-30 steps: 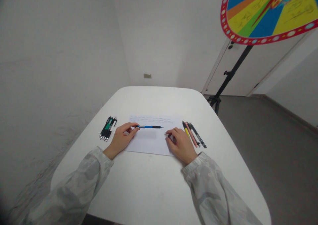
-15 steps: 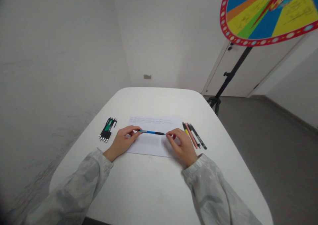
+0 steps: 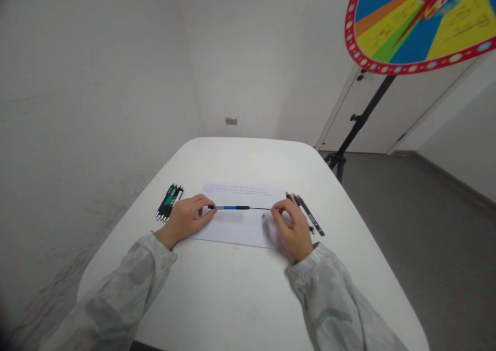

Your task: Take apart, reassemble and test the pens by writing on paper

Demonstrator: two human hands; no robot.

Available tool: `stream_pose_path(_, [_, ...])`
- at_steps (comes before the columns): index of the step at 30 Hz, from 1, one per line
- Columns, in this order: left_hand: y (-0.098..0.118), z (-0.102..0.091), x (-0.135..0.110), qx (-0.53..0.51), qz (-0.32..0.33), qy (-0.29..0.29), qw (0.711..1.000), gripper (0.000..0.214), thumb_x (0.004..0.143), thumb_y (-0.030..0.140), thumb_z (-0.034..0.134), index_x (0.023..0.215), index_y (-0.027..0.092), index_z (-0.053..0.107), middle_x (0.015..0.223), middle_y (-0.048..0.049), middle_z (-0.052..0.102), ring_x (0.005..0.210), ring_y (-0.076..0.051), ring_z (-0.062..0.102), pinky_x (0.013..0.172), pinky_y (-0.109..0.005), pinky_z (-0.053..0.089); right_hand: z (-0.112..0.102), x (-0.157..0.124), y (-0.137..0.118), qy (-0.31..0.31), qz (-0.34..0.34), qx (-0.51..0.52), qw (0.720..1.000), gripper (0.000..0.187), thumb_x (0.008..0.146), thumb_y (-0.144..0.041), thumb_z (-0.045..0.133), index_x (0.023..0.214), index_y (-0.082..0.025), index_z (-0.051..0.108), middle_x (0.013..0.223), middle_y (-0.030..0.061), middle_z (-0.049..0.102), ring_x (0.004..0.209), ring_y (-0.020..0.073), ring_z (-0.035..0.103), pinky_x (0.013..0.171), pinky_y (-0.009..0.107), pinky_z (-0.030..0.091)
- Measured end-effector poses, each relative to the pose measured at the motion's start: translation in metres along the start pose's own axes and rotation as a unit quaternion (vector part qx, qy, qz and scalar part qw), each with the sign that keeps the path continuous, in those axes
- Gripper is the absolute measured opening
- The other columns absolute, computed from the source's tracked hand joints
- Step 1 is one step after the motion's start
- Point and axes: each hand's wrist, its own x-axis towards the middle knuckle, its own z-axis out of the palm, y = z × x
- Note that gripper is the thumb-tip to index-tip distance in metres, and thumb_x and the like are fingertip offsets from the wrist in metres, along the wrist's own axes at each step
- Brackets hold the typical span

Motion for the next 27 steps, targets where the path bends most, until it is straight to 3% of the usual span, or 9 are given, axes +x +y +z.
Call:
stream_pose_path(8, [-0.008,-0.007,0.0,0.088,0.033,-0.031,0.995,0.015,0.101,0.033,0.068,0.095,0.022,0.076,0.09,-0.0042,0.075,0.074,-0.017,0.069,0.067,-0.029,0.045,0.001,-0.001,0.006,0.043,0.026,0.002,0.999,0.018,0.102,-0.034,0.062,0.086,-0.026,0.064,0.081,0.0,0.066,0.079,0.0222,0.063,0.123,0.06,0.043])
stream_pose_path(12, [-0.004,-0.003,-0.001,0.116,-0.003,-0.037,0.993,0.013,0.094,0.029,0.071,0.085,0.021,0.071,0.082,-0.0031,0.071,0.068,-0.017,0.065,0.063,-0.031,0.04,0.001,0.0,0.005,0.053,0.032,-0.005,0.998,0.017,0.1,-0.034,0.063,0.085,-0.027,0.064,0.08,0.0003,0.067,0.078,0.0232,0.064,0.12,0.061,0.047])
stream_pose_path(18, [0.014,0.004,0.001,0.141,-0.052,-0.078,0.986,0.017,0.088,0.027,0.07,0.073,0.021,0.062,0.078,-0.0037,0.07,0.067,-0.019,0.064,0.063,-0.032,0.038,0.002,0.0,-0.009,0.021,-0.023,-0.028,0.999,0.016,0.101,-0.029,0.06,0.086,-0.028,0.062,0.081,0.0009,0.067,0.077,0.024,0.064,0.121,0.062,0.043])
stream_pose_path(23, [0.022,0.012,0.0,0.131,-0.069,-0.093,0.985,0.025,0.084,0.026,0.074,0.064,0.022,0.058,0.069,-0.0015,0.068,0.06,-0.019,0.06,0.063,-0.034,0.035,0.004,0.0,-0.02,-0.009,-0.045,-0.042,0.998,0.013,0.1,-0.025,0.059,0.087,-0.027,0.062,0.082,0.0028,0.069,0.08,0.0256,0.065,0.099,0.051,0.053])
stream_pose_path(27, [0.024,0.014,-0.001,0.111,-0.061,-0.095,0.987,0.031,0.086,0.029,0.075,0.062,0.022,0.057,0.066,-0.0003,0.067,0.059,-0.018,0.059,0.065,-0.034,0.036,0.005,0.0,-0.022,-0.021,-0.055,-0.034,0.998,0.013,0.101,-0.024,0.059,0.089,-0.027,0.062,0.085,0.0039,0.069,0.081,0.0254,0.064,0.081,0.044,0.051])
